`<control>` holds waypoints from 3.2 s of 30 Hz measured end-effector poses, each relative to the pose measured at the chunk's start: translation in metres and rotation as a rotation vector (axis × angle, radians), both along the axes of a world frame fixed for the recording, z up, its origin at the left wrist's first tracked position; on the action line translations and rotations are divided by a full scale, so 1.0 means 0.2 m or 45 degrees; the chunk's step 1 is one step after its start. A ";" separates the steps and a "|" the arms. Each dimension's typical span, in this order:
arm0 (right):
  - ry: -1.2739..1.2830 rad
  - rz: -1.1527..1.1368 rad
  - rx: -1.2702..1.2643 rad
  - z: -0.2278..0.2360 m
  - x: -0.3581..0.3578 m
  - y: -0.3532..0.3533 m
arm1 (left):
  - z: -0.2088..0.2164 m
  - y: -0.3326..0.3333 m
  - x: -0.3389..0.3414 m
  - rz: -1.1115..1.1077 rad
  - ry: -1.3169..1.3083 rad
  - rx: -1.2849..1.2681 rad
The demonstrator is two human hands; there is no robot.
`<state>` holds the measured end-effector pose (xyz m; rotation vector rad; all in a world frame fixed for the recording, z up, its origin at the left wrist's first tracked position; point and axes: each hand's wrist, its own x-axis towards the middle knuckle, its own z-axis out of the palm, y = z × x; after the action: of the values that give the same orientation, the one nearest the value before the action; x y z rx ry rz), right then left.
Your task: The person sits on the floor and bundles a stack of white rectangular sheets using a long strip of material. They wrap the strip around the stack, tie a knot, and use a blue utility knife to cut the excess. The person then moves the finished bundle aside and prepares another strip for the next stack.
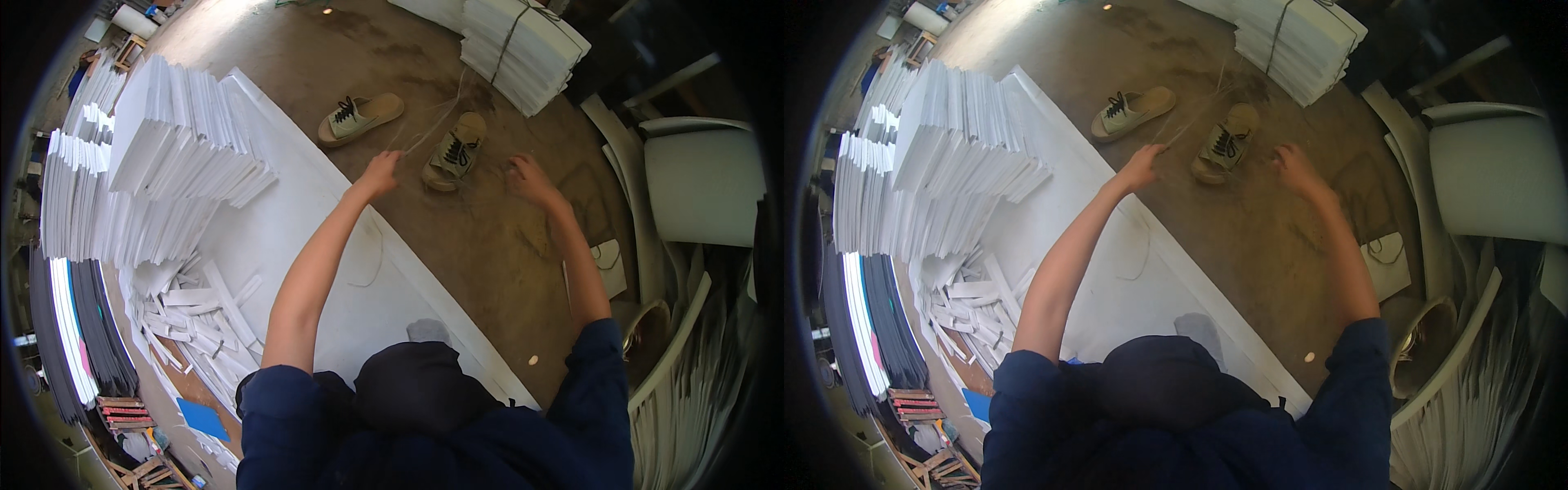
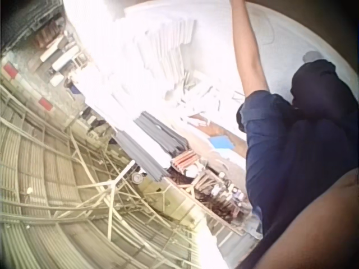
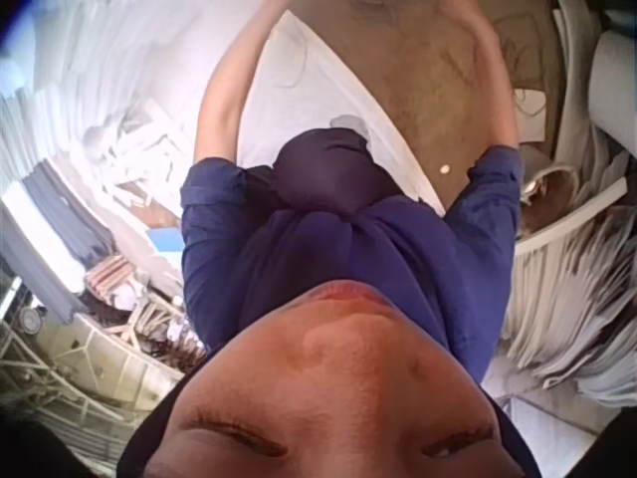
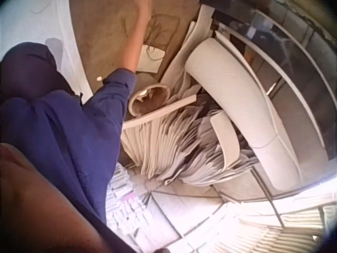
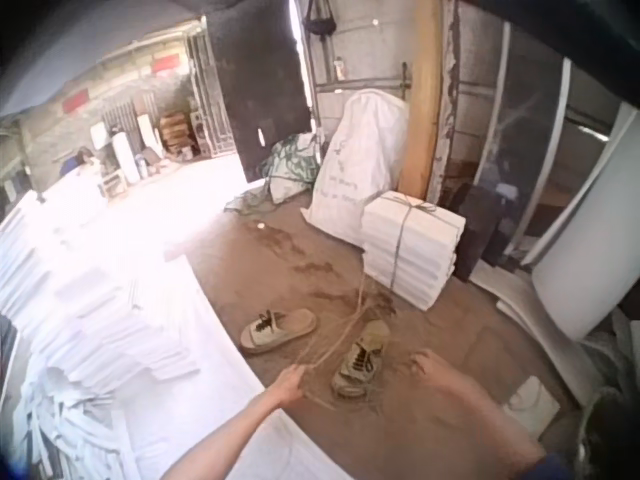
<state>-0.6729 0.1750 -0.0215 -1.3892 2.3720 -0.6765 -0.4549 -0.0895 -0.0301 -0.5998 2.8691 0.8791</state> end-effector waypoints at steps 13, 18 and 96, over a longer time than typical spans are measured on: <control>-0.017 -1.442 -1.070 0.04 -0.15 0.93 | 0.14 0.18 0.07 -0.029 -0.074 0.595; 0.009 -1.255 0.327 -0.54 -0.04 1.28 | 0.05 0.22 -0.10 -0.133 -0.197 -0.241; -0.127 1.244 -0.350 0.10 1.87 -0.81 | 0.32 0.06 1.81 1.484 0.796 1.937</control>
<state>-0.2994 0.0126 -0.0013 -2.2646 1.2639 -0.7347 -0.0938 -0.0776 0.0332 -1.7220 0.8648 3.0701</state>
